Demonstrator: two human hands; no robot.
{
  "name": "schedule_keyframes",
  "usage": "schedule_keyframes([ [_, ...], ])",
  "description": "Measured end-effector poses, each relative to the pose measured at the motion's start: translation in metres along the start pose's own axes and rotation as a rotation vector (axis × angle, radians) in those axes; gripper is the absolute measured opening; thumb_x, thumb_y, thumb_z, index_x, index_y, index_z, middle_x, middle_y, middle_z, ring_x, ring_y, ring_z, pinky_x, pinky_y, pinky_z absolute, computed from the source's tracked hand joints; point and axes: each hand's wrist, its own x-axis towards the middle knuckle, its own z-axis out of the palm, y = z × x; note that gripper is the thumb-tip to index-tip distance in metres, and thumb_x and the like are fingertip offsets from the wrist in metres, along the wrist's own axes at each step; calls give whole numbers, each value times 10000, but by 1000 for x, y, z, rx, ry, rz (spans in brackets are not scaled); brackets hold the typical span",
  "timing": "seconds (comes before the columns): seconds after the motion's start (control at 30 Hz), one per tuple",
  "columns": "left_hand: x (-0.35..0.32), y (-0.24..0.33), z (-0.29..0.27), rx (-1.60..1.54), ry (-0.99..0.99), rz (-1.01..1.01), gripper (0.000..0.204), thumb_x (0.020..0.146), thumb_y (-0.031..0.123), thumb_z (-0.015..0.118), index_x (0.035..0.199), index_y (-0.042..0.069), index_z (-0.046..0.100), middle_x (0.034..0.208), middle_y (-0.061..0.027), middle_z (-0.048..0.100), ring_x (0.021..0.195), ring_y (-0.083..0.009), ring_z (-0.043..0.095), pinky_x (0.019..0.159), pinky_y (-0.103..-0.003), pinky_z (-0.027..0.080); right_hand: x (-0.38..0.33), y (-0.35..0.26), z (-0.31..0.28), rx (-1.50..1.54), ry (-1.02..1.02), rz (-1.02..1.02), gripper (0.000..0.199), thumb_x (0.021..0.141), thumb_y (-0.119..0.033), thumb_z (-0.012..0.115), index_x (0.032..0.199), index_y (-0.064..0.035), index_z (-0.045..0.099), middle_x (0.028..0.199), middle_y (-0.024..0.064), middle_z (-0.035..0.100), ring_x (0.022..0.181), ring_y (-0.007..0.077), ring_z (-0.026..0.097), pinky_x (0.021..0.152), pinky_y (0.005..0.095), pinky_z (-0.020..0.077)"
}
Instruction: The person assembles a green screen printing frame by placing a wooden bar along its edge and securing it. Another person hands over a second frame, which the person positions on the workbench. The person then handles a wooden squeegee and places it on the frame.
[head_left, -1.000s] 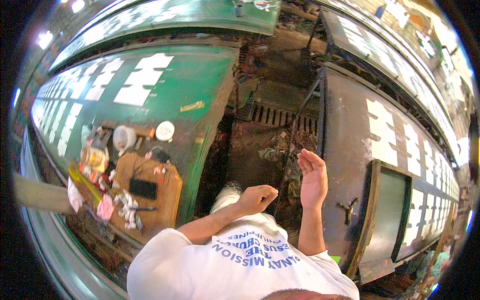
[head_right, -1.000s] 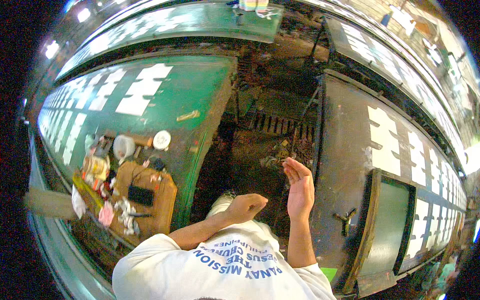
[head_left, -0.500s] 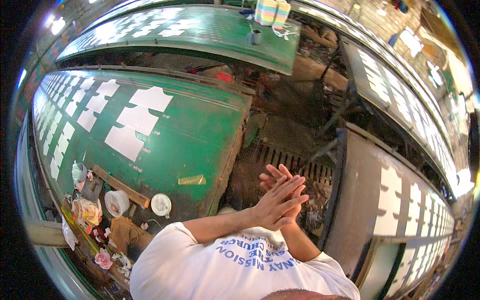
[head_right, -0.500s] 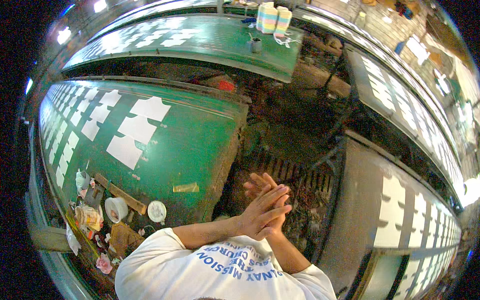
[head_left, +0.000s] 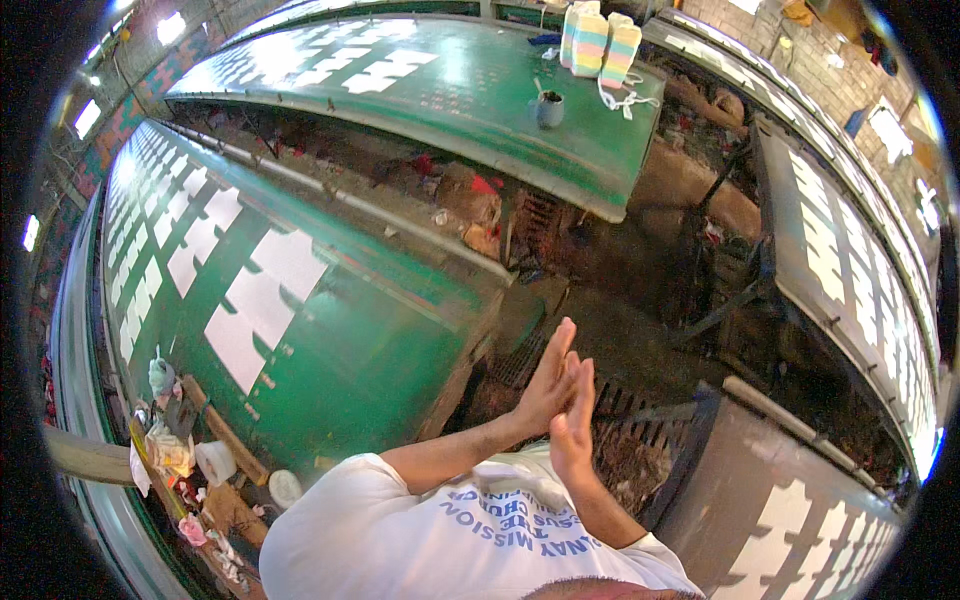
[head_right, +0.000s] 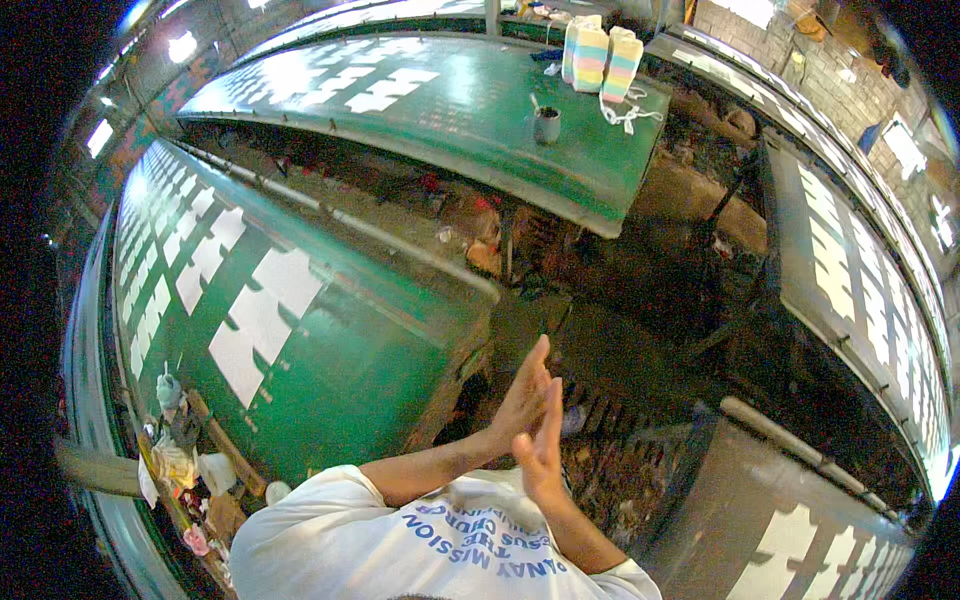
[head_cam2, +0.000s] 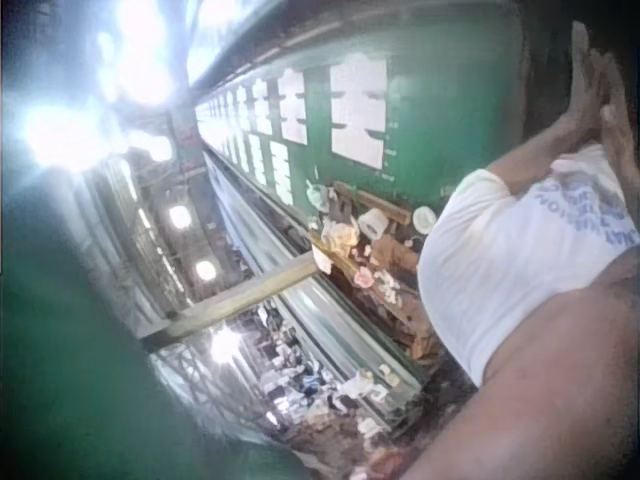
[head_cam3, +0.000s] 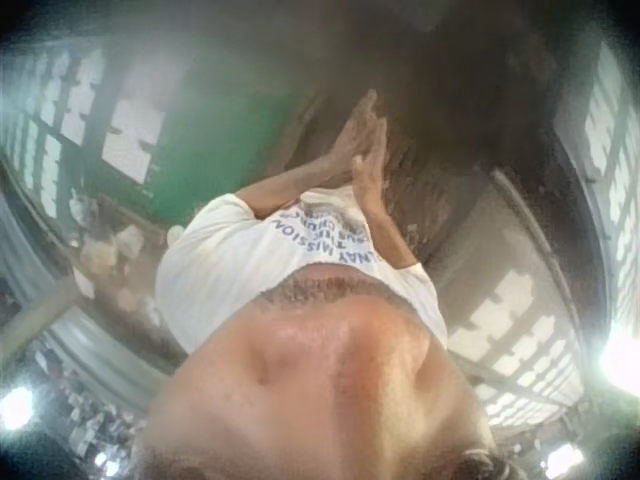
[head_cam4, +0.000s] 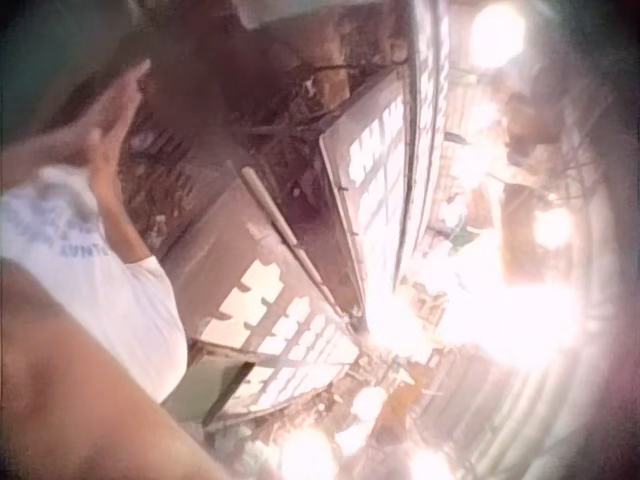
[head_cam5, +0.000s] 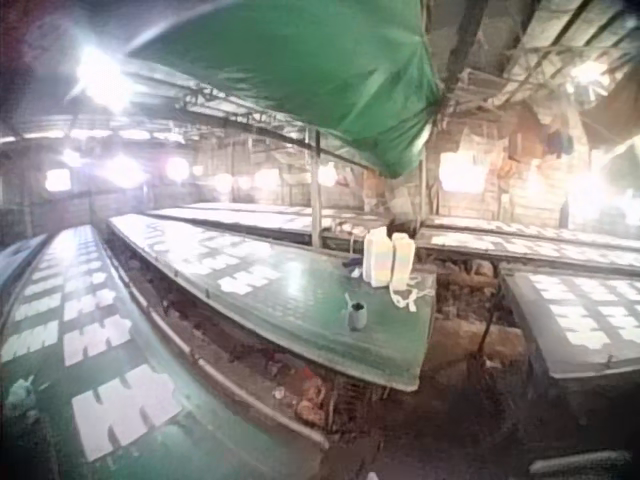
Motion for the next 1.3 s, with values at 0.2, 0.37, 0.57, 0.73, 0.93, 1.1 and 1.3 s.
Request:
schedule_keyframes([
  [0.2, 147, 17, 89, -155, 14, 30, 740, 1150, 508, 418, 1700, 54, 222, 1785, -132, 172, 1641, -289, 183, 1306, -480, 218, 97, 13, -117, -226, -54, -333, 1069, 1045, -628, 514, 1690, 54, 2, 1789, 226, -8, 1655, 371, -10, 1316, 498, 71],
  [0.37, 226, 29, 153, -68, -144, 197, 736, 1097, 451, 569, 1658, 40, 330, 1761, -207, 200, 1634, -375, 185, 1277, -520, 225, 164, 17, -211, -363, -17, -586, 1020, 1043, -619, 498, 1681, 59, 79, 1776, 247, 56, 1642, 414, 58, 1309, 522, 110],
  [0.57, 318, 0, 198, 47, -233, 170, 616, 1045, 294, 700, 1562, 40, 479, 1703, -187, 343, 1601, -362, 284, 1259, -483, 279, 212, 32, -287, -323, 35, -507, 960, 1041, -590, 496, 1668, 60, 168, 1758, 271, 132, 1625, 456, 135, 1301, 548, 144],
  [0.73, 416, -46, 221, -87, -459, 131, 335, 1046, 206, 714, 1323, 24, 662, 1519, -147, 580, 1491, -299, 466, 1178, -438, 401, 256, 48, -357, -497, 123, -187, 792, 1049, -467, 576, 1600, 52, 341, 1673, 285, 313, 1572, 439, 293, 1267, 518, 247],
  [0.93, 530, -100, 228, -203, -613, -120, 215, 1119, 184, 604, 1083, 8, 722, 1035, -86, 736, 993, -157, 686, 918, -313, 550, 333, 45, -452, -629, 477, 79, 403, 1002, -105, 713, 1387, 1, 658, 1407, 229, 674, 1368, 386, 612, 1150, 420, 470],
  [1.1, 624, -139, 223, -317, -739, -340, 372, 1155, 314, 529, 970, 24, 670, 902, -40, 678, 810, -127, 617, 783, -301, 524, 416, 32, -516, -492, 561, 296, 272, 1050, -149, 679, 1255, 23, 731, 1190, 174, 775, 1089, 230, 740, 945, 354, 578],
  [1.3, 706, -160, 250, 42, -708, -217, 87, 1067, 86, 635, 1106, 17, 669, 1033, -59, 701, 927, -124, 682, 828, -291, 550, 501, 13, -566, -510, 547, 193, 265, 1045, -161, 693, 1254, -1, 721, 1171, 160, 757, 1057, 280, 739, 906, 372, 583],
])
